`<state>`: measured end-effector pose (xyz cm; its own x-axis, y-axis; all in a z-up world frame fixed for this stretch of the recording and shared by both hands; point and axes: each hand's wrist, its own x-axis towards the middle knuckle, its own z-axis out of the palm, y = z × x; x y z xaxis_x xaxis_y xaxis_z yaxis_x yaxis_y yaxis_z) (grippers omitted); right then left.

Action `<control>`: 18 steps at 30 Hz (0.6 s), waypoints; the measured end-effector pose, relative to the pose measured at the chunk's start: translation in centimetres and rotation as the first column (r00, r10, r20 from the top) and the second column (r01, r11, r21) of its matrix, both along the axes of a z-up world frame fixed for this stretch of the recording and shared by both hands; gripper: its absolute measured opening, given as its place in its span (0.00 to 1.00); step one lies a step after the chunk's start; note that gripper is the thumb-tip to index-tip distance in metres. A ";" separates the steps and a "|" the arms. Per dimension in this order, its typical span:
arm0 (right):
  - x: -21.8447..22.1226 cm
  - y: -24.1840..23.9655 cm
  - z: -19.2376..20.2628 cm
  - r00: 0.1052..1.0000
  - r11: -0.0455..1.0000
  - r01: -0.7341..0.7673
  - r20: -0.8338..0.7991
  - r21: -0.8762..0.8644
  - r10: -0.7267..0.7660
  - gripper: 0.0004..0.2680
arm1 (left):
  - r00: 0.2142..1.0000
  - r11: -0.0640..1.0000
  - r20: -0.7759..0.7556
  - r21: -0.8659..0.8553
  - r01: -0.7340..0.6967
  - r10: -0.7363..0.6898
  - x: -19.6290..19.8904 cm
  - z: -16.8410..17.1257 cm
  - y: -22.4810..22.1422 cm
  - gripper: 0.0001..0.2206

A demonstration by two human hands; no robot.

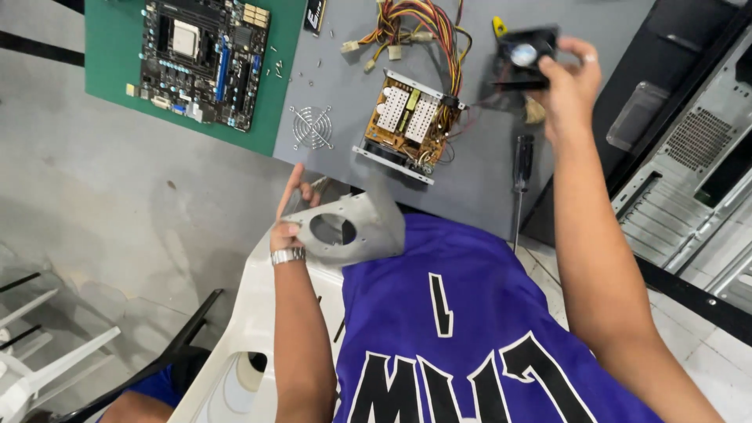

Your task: Reassembling a computer power supply unit by installing the internal fan and fastening the metal casing with a screwdriver.

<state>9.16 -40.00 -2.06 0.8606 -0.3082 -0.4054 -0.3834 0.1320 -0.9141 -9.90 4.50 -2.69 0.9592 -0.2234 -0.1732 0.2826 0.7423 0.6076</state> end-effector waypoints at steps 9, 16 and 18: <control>-7.6 0.6 -1.7 0.956 0.550 -0.280 -0.175 -0.787 0.237 0.12 | 0.982 0.984 -0.068 -0.007 0.177 -0.177 0.5 -1.2 2.2 0.54; -11.1 7.8 -5.1 0.821 0.774 -0.552 -0.359 -0.308 0.443 0.08 | 0.925 0.873 -0.184 0.310 0.376 -0.333 6.8 2.4 -1.0 0.51; -11.7 8.4 -7.2 0.853 0.851 -0.493 -0.291 -0.178 0.433 0.08 | 0.913 0.857 -0.190 0.317 0.405 -0.361 7.5 0.6 -1.8 0.50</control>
